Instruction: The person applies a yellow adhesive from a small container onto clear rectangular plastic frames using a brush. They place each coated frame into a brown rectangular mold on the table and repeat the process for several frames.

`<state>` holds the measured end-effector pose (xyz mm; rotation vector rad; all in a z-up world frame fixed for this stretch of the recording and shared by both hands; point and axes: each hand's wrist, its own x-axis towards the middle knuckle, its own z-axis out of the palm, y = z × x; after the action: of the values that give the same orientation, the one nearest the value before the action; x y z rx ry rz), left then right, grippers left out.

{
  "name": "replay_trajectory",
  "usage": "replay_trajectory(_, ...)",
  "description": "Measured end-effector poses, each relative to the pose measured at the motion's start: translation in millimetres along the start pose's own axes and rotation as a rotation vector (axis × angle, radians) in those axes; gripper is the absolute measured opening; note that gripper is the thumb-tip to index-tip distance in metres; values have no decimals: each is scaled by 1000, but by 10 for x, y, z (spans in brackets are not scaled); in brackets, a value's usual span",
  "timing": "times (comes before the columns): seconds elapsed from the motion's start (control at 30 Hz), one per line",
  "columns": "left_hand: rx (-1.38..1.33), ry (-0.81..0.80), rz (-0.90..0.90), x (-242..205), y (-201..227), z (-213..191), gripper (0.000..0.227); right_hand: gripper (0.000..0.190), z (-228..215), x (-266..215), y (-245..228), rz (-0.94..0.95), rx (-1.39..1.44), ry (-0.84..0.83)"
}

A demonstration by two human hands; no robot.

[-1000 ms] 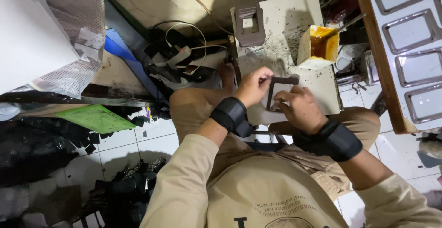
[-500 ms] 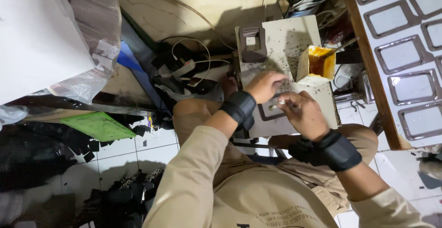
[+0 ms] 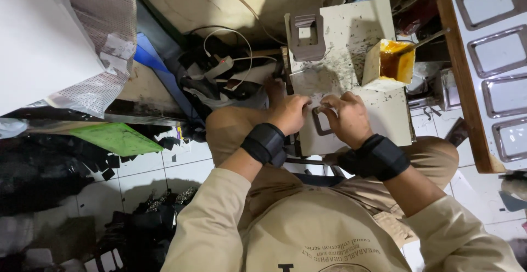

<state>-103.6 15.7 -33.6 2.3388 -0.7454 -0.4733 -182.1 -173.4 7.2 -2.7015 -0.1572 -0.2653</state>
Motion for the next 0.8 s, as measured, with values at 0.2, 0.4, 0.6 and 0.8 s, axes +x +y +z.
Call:
replay_trajectory(0.2, -126, 17, 49, -97, 45, -47, 29, 18, 11, 29, 3, -30, -45, -21)
replay_trajectory(0.4, -164, 91, 124, -59, -284, 322, 31, 17, 19, 65, -13, -66, -34, -20)
replay_trajectory(0.6, -162, 177, 210, -96, -305, 409, 25, 19, -53, -13, -87, -160, -89, -7)
replay_trajectory(0.8, -188, 223, 255, -71, -385, 624, 24, 13, -169, -107, -163, -266, -34, 22)
